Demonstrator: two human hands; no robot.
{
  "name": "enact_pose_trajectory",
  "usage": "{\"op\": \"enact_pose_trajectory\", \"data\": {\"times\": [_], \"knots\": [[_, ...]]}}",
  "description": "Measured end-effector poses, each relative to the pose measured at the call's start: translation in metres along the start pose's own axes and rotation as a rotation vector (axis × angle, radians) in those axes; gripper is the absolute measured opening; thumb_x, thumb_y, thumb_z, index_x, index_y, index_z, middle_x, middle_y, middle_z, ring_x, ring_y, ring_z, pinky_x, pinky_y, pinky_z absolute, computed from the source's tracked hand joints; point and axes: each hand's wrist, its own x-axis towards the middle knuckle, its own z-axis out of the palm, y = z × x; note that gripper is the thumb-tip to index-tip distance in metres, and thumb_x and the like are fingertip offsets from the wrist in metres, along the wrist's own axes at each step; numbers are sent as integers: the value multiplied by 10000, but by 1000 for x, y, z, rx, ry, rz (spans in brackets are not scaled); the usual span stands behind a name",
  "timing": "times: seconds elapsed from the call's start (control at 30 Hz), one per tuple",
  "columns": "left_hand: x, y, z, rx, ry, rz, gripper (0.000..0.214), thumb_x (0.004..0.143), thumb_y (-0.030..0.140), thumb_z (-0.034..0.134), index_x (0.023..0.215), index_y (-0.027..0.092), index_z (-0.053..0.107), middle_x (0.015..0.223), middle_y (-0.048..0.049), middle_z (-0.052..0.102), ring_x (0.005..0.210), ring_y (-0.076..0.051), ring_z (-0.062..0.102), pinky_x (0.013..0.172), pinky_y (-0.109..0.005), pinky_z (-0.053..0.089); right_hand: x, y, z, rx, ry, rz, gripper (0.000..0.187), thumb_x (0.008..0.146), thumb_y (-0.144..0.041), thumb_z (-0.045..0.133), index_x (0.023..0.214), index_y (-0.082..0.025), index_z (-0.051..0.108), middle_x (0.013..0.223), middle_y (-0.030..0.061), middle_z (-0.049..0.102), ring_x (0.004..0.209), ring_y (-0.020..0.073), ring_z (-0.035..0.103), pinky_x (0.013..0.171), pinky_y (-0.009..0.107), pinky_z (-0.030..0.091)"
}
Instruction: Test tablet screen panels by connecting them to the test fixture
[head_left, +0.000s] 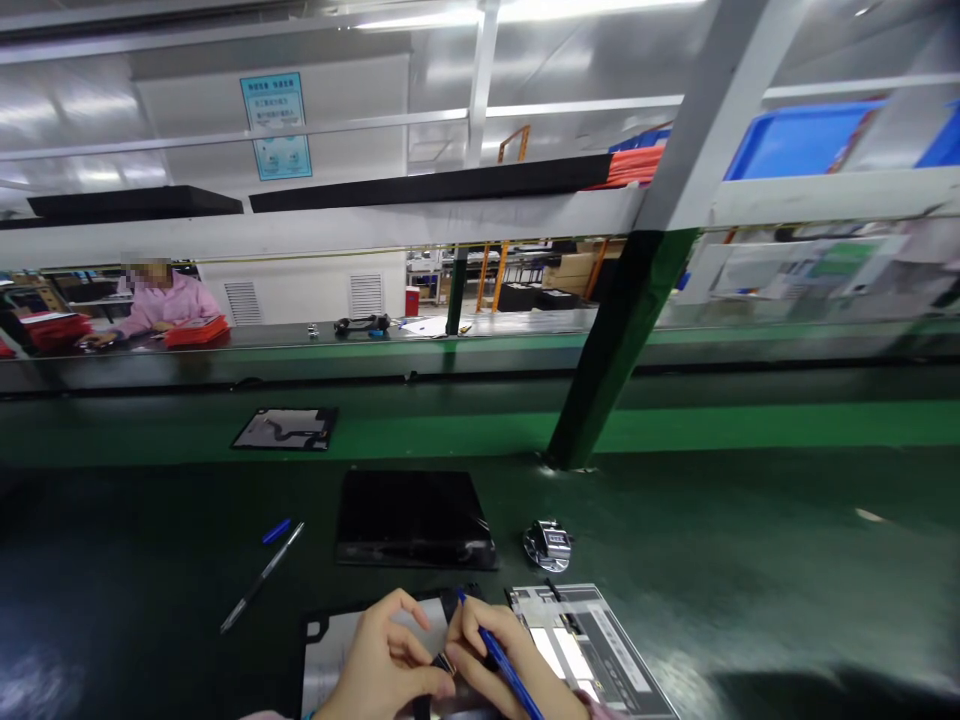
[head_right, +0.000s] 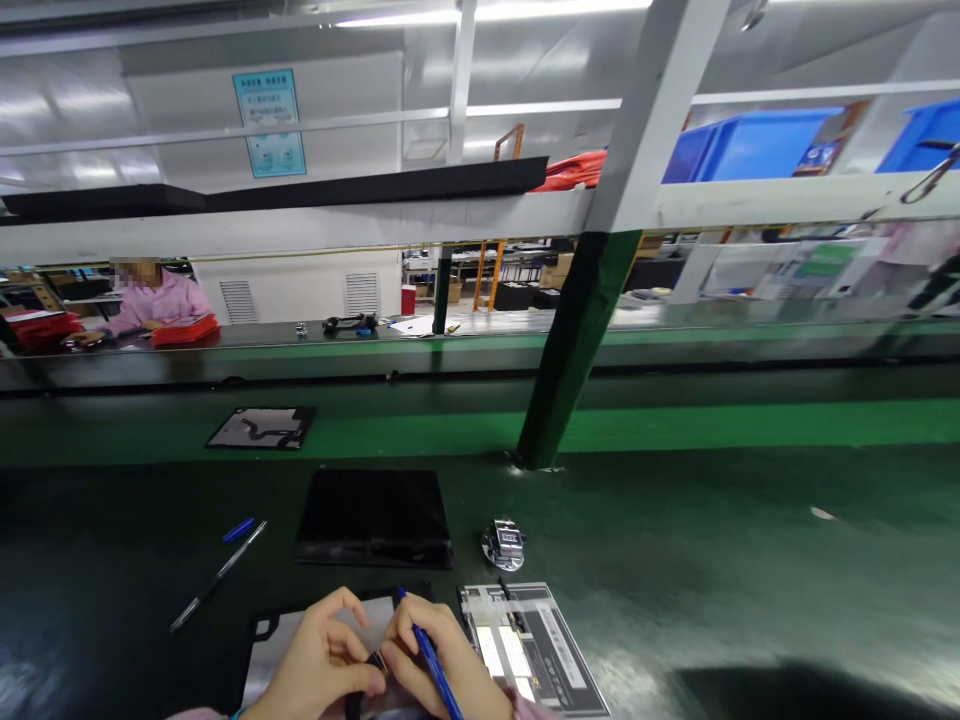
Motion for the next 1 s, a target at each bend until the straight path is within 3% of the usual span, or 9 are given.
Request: {"op": "enact_pose_trajectory", "data": {"times": [0.2,0.37,0.43,0.63,0.77,0.93,1.0], "knots": [[2,-4,-1,-9,-7,3,486,498,93,821,818,205,473,491,32,680,467,-138,624,509,-208,461,-3,6,4,-88,37,-22,331,862,-226,516,650,-245,263,651,4,595,592,148,513,587,271,403],[2,-5,-1,-17,-48,-11,509,500,129,856,817,207,466,471,46,662,445,-137,617,494,-210,474,-8,21,7,-164,4,-40,343,814,-179,554,637,-240,267,631,-32,614,580,147,536,879,420,436],[3,-6,-2,-3,-71,-20,517,491,142,871,811,207,469,462,50,654,445,-142,622,492,-211,477,-9,26,8,-177,-17,-57,339,800,-157,564,626,-238,284,637,-35,625,593,149,553,911,434,431],[4,-9,-6,32,-65,-21,521,494,146,882,831,201,489,489,44,665,474,-154,643,492,-205,458,-7,26,9,-171,12,-139,332,801,-158,564,608,-237,307,617,-29,636,581,150,529,725,354,465],[2,-6,-7,50,-48,-33,542,473,107,872,834,206,479,454,77,626,433,-125,600,450,-171,390,-5,18,5,-143,-49,-70,359,797,-163,567,598,-230,275,662,-17,661,599,142,520,640,293,427],[3,-6,0,121,14,-41,595,412,-20,806,857,208,484,440,117,574,412,-93,532,441,-163,359,-6,21,10,-116,9,-55,397,637,-59,577,582,-221,218,559,-58,602,496,98,461,691,286,447],[5,-5,3,161,21,-47,596,402,-28,792,858,207,489,450,118,561,424,-90,519,449,-167,358,-5,21,13,-120,28,-31,420,598,-44,576,577,-228,199,534,-56,587,475,95,449,638,268,443]]}}
